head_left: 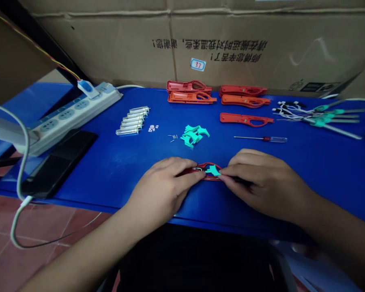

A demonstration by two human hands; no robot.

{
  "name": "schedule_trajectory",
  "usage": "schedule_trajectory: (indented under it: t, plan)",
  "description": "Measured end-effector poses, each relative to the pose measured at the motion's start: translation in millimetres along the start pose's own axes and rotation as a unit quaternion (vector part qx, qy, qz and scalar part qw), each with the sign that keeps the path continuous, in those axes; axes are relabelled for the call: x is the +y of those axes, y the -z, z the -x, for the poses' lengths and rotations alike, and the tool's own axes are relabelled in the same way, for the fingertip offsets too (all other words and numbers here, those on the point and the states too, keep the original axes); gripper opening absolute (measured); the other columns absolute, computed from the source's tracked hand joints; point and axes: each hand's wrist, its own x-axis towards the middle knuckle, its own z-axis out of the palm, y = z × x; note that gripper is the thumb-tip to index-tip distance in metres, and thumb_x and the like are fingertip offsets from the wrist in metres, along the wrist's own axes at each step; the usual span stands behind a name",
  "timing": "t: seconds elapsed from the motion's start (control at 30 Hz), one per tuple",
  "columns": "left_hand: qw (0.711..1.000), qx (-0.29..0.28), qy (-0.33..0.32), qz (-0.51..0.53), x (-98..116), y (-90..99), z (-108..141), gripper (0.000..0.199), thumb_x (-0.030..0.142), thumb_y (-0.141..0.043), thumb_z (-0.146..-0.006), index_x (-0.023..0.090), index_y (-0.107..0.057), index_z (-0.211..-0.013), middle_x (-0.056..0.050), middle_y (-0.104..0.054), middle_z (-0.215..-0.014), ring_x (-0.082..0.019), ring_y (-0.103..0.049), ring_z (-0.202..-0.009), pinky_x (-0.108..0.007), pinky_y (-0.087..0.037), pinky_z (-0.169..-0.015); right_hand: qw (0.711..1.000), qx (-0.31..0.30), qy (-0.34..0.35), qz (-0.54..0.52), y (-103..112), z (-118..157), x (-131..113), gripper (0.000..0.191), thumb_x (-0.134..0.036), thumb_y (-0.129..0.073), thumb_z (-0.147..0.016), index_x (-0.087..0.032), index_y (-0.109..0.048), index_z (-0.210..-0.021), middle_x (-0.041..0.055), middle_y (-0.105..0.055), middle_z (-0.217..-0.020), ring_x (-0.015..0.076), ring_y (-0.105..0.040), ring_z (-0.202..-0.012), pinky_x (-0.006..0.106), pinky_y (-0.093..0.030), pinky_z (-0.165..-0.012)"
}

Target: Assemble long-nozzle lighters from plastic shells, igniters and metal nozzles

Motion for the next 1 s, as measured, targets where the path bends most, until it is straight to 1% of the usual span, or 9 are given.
schedule_trajectory:
  t: [0.1, 0.2, 0.3, 0.4, 0.57, 0.77, 1.0]
  plan:
    - [1.000, 0.006, -0.012, 0.002, -0.4, 0.5, -0.4, 0.024, 0.017, -0.061, -0.094, 0.021, -0.072, -0.115, -0.007, -0.071, -0.120, -0.024, -0.069, -0.104, -0.041, -0.059, -0.088, 1.000, -0.019, -0.013, 0.007, -0.8, 0.3, -1.0, 0.021, -0.020, -0.054, -0.096, -0.017, -0.073, -0.089, 0.0043, -0.066, -0.079, 0.0166, -0.057, -0.074, 0.031, -0.045, -0.068]
    - [1.000, 0.008, -0.018, 0.003, -1.3, 0.0, 0.4, 0.024, 0.017, -0.061, -0.094, 0.021, -0.073, -0.114, -0.007, -0.072, -0.120, -0.023, -0.069, -0.105, -0.041, -0.059, -0.091, 0.999, -0.029, -0.016, 0.009, -2.2, 0.0, -2.7, 0.022, -0.020, -0.053, -0.096, -0.017, -0.072, -0.084, 0.0037, -0.064, -0.075, 0.0169, -0.055, -0.072, 0.031, -0.043, -0.067]
    - [1.000, 0.004, -0.014, -0.001, -1.9, -0.9, 1.8, 0.025, 0.018, -0.061, -0.094, 0.022, -0.073, -0.115, -0.006, -0.072, -0.121, -0.023, -0.070, -0.107, -0.042, -0.060, -0.093, 1.000, -0.012, -0.011, -0.005, -3.0, -0.4, -4.2, 0.021, -0.020, -0.055, -0.096, -0.018, -0.071, -0.083, 0.0031, -0.064, -0.074, 0.0164, -0.055, -0.070, 0.031, -0.043, -0.066]
    - [1.000, 0.004, -0.011, -0.002, -2.0, -1.7, 3.0, 0.025, 0.019, -0.061, -0.094, 0.023, -0.073, -0.116, -0.007, -0.072, -0.122, -0.024, -0.070, -0.107, -0.044, -0.060, -0.092, 1.000, 0.004, -0.007, -0.025, -3.1, -0.4, -5.5, 0.019, -0.018, -0.056, -0.095, -0.018, -0.070, -0.083, 0.0027, -0.064, -0.073, 0.0159, -0.054, -0.069, 0.031, -0.042, -0.065]
    - [1.000, 0.006, -0.013, 0.000, -1.5, -1.3, 3.0, 0.024, 0.019, -0.061, -0.094, 0.022, -0.073, -0.115, -0.007, -0.072, -0.123, -0.025, -0.071, -0.107, -0.045, -0.060, -0.093, 0.999, -0.008, -0.019, -0.029, -4.0, 0.4, -6.9, 0.021, -0.020, -0.055, -0.096, -0.020, -0.070, -0.083, 0.0025, -0.061, -0.070, 0.0165, -0.053, -0.067, 0.032, -0.040, -0.062]
    - [1.000, 0.006, -0.016, -0.011, -0.9, -0.7, 2.2, 0.023, 0.021, -0.060, -0.095, 0.022, -0.074, -0.114, -0.007, -0.073, -0.122, -0.026, -0.071, -0.105, -0.045, -0.061, -0.090, 0.999, -0.013, -0.020, -0.021, -2.3, -0.2, -8.1, 0.020, -0.018, -0.056, -0.095, -0.019, -0.070, -0.080, 0.0026, -0.062, -0.071, 0.0160, -0.052, -0.068, 0.031, -0.040, -0.063]
    - [1.000, 0.004, -0.010, -0.024, 0.5, -0.5, 2.1, 0.023, 0.021, -0.059, -0.096, 0.023, -0.074, -0.113, -0.007, -0.072, -0.121, -0.023, -0.070, -0.103, -0.041, -0.060, -0.087, 1.000, -0.010, -0.017, -0.004, -1.4, 1.7, -8.0, 0.020, -0.017, -0.056, -0.094, -0.019, -0.070, -0.079, 0.0021, -0.060, -0.070, 0.0162, -0.051, -0.068, 0.031, -0.039, -0.062]
